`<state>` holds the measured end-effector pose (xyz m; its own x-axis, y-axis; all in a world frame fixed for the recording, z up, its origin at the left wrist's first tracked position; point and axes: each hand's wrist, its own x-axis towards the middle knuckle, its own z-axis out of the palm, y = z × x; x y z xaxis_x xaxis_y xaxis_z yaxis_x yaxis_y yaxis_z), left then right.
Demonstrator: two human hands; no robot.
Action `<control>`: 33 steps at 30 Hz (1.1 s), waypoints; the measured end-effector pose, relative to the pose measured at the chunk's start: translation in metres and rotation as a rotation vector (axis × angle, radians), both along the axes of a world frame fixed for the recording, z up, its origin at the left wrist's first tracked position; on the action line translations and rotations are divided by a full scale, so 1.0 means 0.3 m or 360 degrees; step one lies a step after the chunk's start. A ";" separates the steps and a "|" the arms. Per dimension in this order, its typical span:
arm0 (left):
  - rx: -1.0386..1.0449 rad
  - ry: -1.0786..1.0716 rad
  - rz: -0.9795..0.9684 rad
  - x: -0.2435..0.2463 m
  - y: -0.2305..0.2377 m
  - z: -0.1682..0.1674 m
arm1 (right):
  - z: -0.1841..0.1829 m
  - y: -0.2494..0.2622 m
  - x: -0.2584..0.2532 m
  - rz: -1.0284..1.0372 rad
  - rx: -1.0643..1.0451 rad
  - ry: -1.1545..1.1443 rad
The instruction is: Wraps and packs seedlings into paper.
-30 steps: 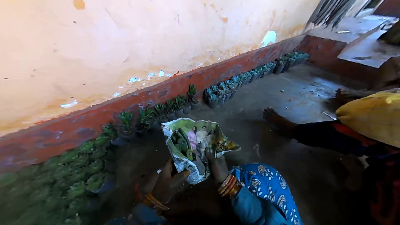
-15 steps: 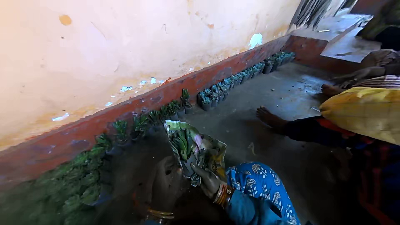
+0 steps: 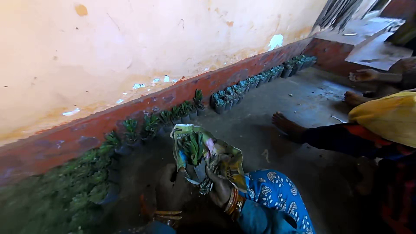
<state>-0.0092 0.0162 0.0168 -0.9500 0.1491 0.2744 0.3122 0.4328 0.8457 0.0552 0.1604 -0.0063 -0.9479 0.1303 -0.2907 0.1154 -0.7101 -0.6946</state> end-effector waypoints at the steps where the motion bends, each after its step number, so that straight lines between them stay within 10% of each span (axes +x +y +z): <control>1: -0.0019 -0.0013 0.0002 -0.004 -0.001 0.000 | -0.008 0.001 -0.006 -0.0020 -0.0039 -0.0003; 14: -0.0360 -0.0303 0.0034 -0.038 -0.007 0.029 | 0.010 -0.032 -0.029 -0.0416 -0.0015 -0.0238; 23: 0.0031 -0.0370 -0.0359 0.047 0.024 -0.002 | -0.022 -0.020 -0.027 -0.0616 0.0244 -0.0187; 33: 0.0149 -0.0855 -0.0045 0.016 0.028 -0.029 | -0.025 -0.051 -0.030 -0.0558 0.0183 -0.0166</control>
<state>-0.0044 0.0246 0.0082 -0.9560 0.1751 -0.2354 -0.1642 0.3458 0.9238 0.0463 0.1450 -0.0138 -0.8061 0.4786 -0.3482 -0.0461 -0.6373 -0.7693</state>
